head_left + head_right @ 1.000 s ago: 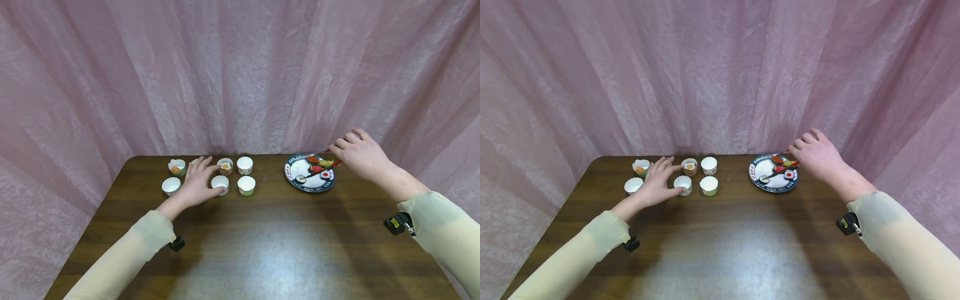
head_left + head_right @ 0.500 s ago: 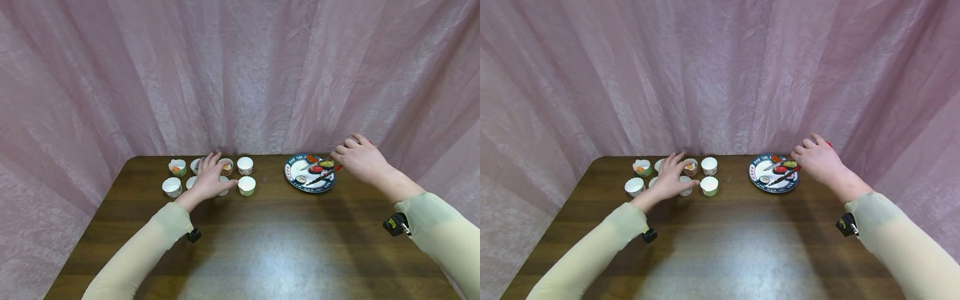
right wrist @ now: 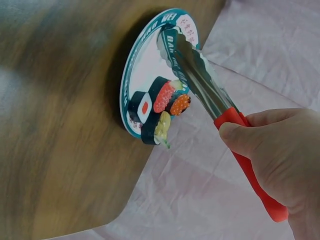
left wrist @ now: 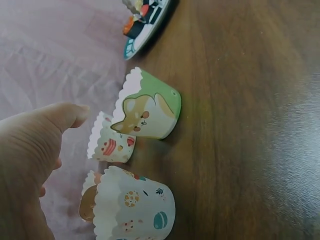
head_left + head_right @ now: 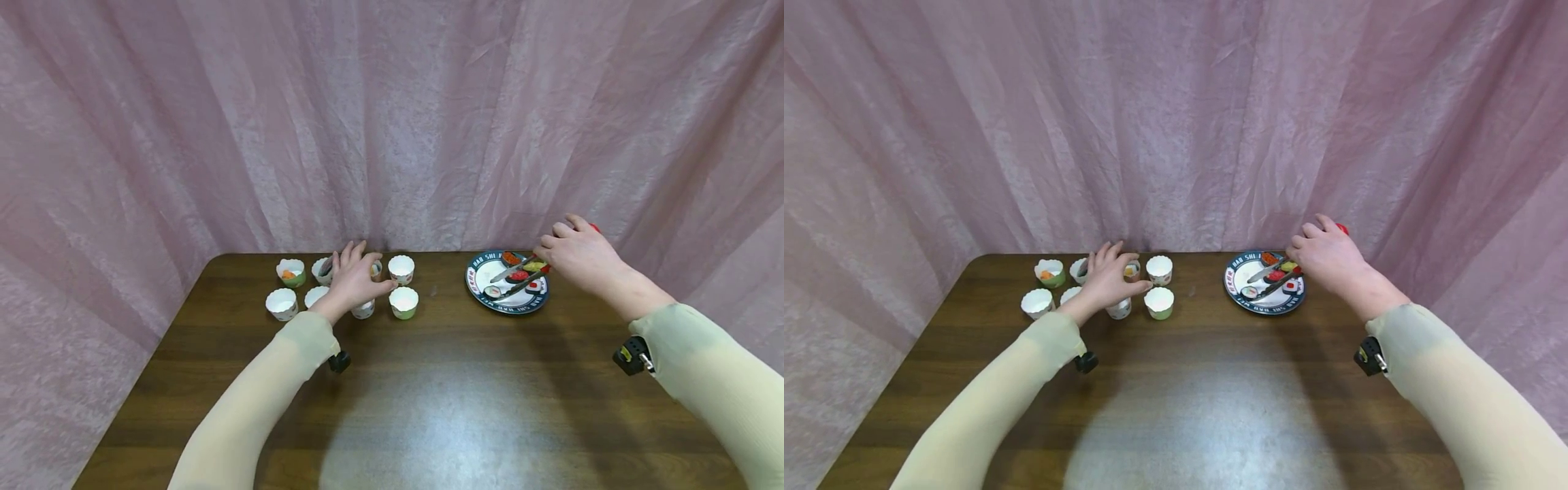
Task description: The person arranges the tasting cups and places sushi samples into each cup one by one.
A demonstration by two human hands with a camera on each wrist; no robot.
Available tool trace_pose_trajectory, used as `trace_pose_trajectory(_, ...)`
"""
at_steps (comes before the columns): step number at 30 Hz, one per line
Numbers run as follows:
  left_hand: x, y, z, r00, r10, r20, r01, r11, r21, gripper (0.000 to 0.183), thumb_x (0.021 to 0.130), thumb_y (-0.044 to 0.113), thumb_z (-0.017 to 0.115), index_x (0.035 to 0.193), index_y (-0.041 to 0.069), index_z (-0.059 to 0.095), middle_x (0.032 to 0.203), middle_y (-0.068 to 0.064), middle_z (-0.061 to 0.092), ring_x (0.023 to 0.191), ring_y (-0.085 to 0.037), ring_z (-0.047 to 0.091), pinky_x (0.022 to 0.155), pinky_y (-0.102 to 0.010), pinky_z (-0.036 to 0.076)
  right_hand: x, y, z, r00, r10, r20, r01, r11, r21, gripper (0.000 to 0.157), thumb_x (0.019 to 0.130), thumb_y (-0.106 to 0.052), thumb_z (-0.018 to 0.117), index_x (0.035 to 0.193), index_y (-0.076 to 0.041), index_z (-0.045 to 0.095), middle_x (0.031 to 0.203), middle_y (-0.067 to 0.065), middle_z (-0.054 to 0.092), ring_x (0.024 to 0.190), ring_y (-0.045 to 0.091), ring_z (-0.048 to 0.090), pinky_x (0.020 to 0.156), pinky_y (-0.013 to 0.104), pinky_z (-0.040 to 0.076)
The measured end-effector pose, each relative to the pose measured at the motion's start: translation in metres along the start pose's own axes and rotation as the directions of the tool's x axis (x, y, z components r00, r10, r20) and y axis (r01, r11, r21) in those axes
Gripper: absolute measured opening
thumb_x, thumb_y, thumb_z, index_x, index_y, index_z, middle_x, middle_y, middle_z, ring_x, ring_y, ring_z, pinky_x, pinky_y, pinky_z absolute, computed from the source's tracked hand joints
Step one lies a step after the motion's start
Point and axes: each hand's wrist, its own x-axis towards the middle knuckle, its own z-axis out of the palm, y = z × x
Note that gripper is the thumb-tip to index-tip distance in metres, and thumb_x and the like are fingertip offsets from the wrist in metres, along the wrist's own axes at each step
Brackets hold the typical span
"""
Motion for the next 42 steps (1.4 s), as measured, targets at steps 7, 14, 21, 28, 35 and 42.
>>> trace_pose_trajectory(7, 0.015, 0.002, 0.007, 0.999, -0.028, 0.015, 0.028, 0.999, 0.032, 0.078, 0.089, 0.061, 0.068, 0.150, 0.016, 0.050, 0.168, -0.017, 0.016, 0.154, -0.042, 0.002, 0.119, -0.066, -0.005, 0.003, -0.001, 0.001, 0.997, 0.014, 0.077, -0.013, 1.000, -0.017, 0.032, 0.085, 0.008, 0.075, 0.109, -0.013, 0.076, 0.104, 0.006, 0.069, 0.102, 0.035, 0.057, 0.109, 0.061, 0.034)
trace_pose_trajectory(14, 0.027, 0.008, 0.014, 0.998, -0.040, 0.056, 0.036, 0.997, 0.070, 0.080, 0.088, 0.062, 0.069, 0.151, 0.015, 0.050, 0.168, -0.017, 0.015, 0.154, -0.041, 0.000, 0.119, -0.066, -0.006, 0.004, -0.004, 0.003, 0.999, 0.018, 0.044, -0.019, 1.000, 0.017, 0.029, 0.088, 0.009, 0.071, 0.106, -0.013, 0.077, 0.102, 0.005, 0.069, 0.100, 0.034, 0.056, 0.108, 0.061, 0.035)
trace_pose_trajectory(21, 0.039, 0.011, 0.022, 0.996, -0.056, 0.070, 0.051, 0.995, 0.081, 0.082, 0.086, 0.066, 0.069, 0.150, 0.016, 0.052, 0.168, -0.015, 0.017, 0.155, -0.039, -0.002, 0.118, -0.065, -0.008, 0.008, -0.005, 0.002, 0.999, 0.018, 0.050, -0.019, 1.000, 0.017, 0.031, 0.088, 0.008, 0.072, 0.109, -0.014, 0.077, 0.105, 0.004, 0.070, 0.100, 0.033, 0.055, 0.107, 0.060, 0.035)
trace_pose_trajectory(28, 0.041, 0.014, 0.019, 0.996, -0.053, 0.078, 0.045, 0.994, 0.105, 0.082, 0.085, 0.065, 0.070, 0.148, 0.014, 0.055, 0.166, -0.016, 0.023, 0.154, -0.041, 0.003, 0.118, -0.067, -0.002, 0.011, -0.006, 0.002, 0.995, 0.033, 0.093, -0.035, 0.999, 0.019, 0.035, 0.084, 0.008, 0.077, 0.111, -0.013, 0.077, 0.107, 0.006, 0.070, 0.103, 0.034, 0.055, 0.108, 0.060, 0.034)
trace_pose_trajectory(35, 0.044, 0.015, 0.019, 0.990, -0.073, 0.123, 0.058, 0.991, 0.120, 0.078, 0.085, 0.063, 0.071, 0.147, 0.017, 0.057, 0.166, -0.016, 0.022, 0.155, -0.040, 0.001, 0.118, -0.066, -0.005, 0.012, -0.007, -0.001, 0.993, 0.036, 0.113, -0.038, 0.999, 0.016, 0.034, 0.083, 0.009, 0.077, 0.110, -0.013, 0.077, 0.107, 0.008, 0.069, 0.105, 0.036, 0.056, 0.109, 0.062, 0.034)
trace_pose_trajectory(42, 0.043, 0.015, 0.020, 0.985, -0.089, 0.148, 0.069, 0.989, 0.134, 0.078, 0.086, 0.062, 0.069, 0.149, 0.019, 0.054, 0.167, -0.014, 0.021, 0.155, -0.038, -0.001, 0.119, -0.064, -0.007, 0.011, -0.008, -0.003, 0.995, 0.029, 0.096, -0.031, 0.999, 0.018, 0.031, 0.085, 0.008, 0.075, 0.106, -0.013, 0.077, 0.101, 0.007, 0.068, 0.102, 0.036, 0.055, 0.108, 0.063, 0.035)
